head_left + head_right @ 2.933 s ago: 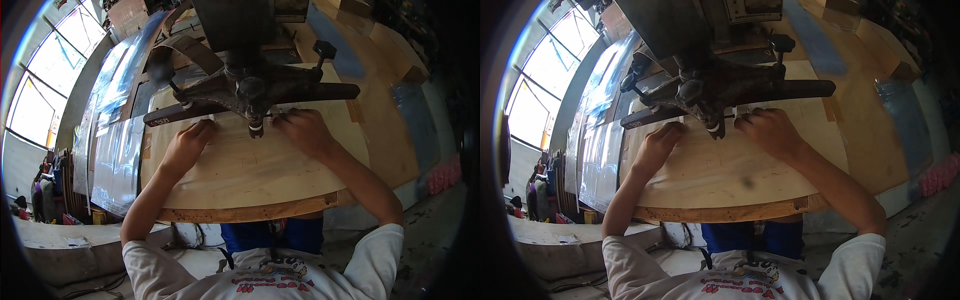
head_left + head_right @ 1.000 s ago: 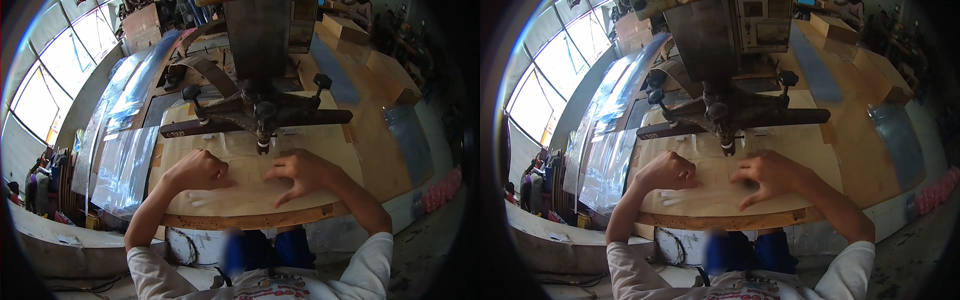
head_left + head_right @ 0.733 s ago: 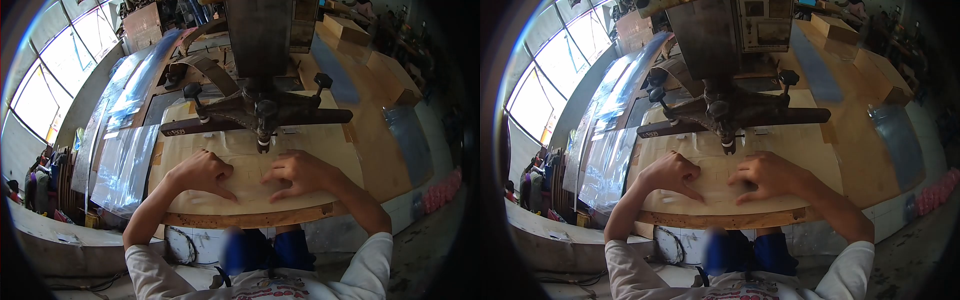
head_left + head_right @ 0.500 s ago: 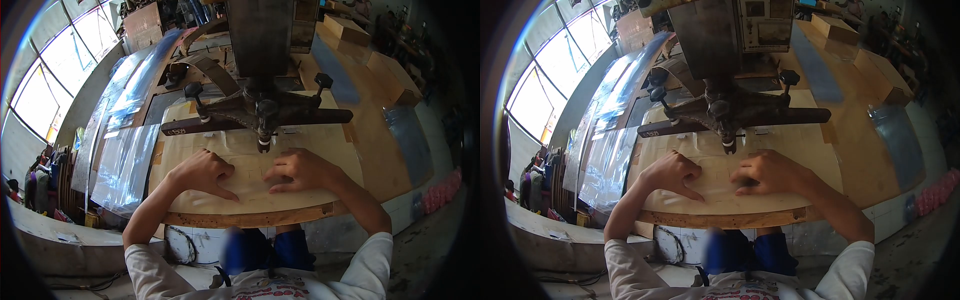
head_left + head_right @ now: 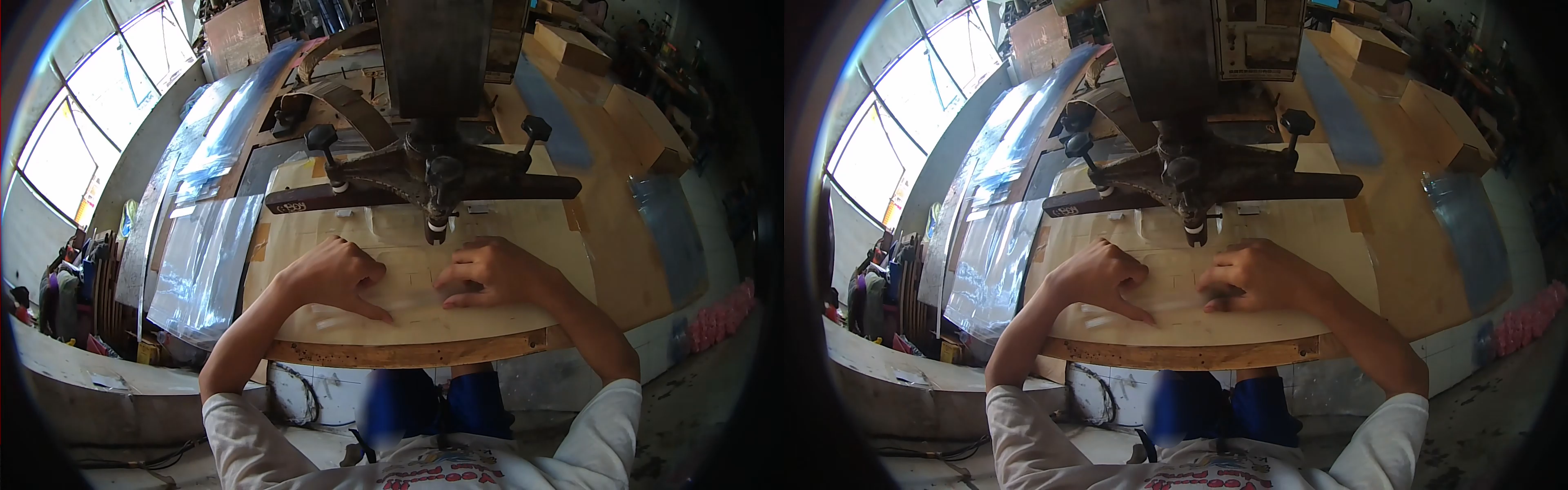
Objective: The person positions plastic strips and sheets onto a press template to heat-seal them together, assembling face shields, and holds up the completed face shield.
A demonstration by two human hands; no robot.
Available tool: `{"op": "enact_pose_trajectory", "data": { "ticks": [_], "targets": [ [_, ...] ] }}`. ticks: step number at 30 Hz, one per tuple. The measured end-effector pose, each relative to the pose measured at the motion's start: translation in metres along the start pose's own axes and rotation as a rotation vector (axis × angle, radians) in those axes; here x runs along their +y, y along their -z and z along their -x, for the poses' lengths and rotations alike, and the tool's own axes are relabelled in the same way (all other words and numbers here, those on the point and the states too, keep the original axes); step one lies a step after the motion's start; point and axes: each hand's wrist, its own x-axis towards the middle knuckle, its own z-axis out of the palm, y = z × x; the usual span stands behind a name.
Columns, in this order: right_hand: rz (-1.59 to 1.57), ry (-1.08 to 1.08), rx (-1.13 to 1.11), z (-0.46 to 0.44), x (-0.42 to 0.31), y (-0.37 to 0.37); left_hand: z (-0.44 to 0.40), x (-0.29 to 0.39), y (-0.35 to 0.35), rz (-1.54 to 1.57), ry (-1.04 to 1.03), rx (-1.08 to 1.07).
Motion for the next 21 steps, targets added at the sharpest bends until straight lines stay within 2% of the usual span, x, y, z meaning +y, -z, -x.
{"op": "enact_pose_trajectory", "data": {
  "ticks": [21],
  "targets": [
    [0.035,0.040,0.037,0.0009,0.0000,0.0022,-0.0008,0.0006,-0.0001,-0.038,0.025,-0.049]
  ]
}}
